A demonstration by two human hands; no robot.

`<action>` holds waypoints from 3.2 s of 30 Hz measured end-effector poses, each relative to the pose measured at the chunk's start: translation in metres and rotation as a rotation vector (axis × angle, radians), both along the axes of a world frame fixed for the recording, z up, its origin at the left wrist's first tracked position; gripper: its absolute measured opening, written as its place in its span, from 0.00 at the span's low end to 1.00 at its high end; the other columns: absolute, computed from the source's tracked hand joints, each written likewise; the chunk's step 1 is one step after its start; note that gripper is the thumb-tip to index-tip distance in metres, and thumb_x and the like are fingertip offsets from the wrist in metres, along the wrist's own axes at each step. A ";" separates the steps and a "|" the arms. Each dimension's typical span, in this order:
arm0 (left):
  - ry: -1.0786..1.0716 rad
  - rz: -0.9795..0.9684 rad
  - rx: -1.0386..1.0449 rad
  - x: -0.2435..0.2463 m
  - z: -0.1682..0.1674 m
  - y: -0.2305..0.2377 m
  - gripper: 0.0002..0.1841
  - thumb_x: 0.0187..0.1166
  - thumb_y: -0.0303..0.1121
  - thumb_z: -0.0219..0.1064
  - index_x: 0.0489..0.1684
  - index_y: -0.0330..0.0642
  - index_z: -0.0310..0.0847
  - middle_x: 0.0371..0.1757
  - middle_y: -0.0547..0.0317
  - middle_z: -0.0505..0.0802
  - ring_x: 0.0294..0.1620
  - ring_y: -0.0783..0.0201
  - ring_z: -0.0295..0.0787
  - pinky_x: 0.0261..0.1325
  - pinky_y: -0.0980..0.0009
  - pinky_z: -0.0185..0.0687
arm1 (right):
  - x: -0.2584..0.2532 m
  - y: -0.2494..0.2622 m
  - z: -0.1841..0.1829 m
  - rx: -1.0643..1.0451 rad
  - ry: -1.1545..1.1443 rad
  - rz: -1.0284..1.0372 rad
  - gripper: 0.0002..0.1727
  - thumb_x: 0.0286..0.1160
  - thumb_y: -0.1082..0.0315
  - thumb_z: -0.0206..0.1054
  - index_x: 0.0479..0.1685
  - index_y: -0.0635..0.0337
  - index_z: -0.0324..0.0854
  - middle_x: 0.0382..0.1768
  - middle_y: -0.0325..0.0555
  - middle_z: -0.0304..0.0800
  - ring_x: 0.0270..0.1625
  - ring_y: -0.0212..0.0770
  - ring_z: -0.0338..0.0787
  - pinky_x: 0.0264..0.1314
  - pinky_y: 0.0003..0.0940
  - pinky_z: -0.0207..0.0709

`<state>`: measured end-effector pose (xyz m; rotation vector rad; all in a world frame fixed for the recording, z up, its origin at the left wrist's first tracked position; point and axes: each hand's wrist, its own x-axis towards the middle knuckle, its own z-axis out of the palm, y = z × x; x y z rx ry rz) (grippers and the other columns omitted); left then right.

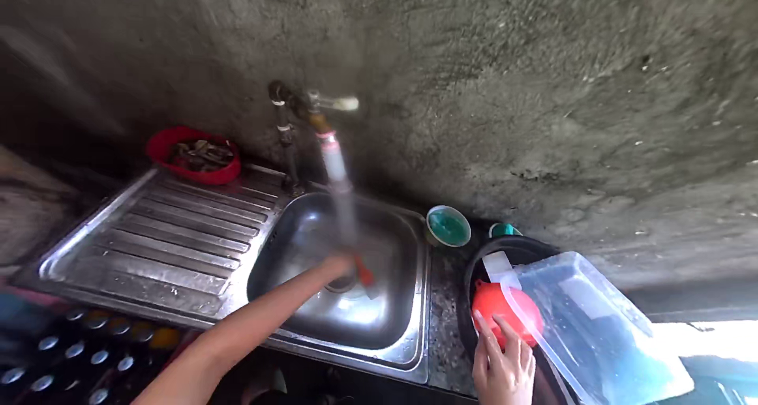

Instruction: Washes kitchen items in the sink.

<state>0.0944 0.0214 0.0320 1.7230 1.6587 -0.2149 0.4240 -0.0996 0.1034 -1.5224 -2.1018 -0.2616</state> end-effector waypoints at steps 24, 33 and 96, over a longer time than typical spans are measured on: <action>-1.043 0.808 -0.092 -0.028 -0.037 -0.062 0.21 0.97 0.43 0.42 0.81 0.43 0.61 0.29 0.64 0.72 0.18 0.73 0.64 0.22 0.76 0.64 | -0.247 0.106 -0.137 -1.260 1.431 -0.063 0.16 0.89 0.69 0.57 0.66 0.72 0.75 0.45 0.53 0.86 0.41 0.36 0.84 0.45 0.32 0.80; -1.113 0.944 -0.194 -0.035 -0.031 -0.059 0.18 0.92 0.26 0.49 0.78 0.38 0.62 0.35 0.58 0.84 0.24 0.71 0.78 0.31 0.75 0.78 | -0.237 0.140 -0.055 -1.026 0.500 -0.019 0.25 0.90 0.64 0.57 0.77 0.74 0.71 0.71 0.72 0.80 0.74 0.62 0.81 0.79 0.56 0.71; -0.906 0.758 0.115 0.006 -0.014 -0.062 0.23 0.96 0.38 0.44 0.80 0.34 0.69 0.57 0.41 0.87 0.51 0.56 0.85 0.58 0.58 0.81 | -0.242 0.100 -0.088 -0.983 1.534 -0.034 0.18 0.83 0.75 0.63 0.67 0.76 0.73 0.53 0.59 0.86 0.51 0.39 0.87 0.56 0.34 0.83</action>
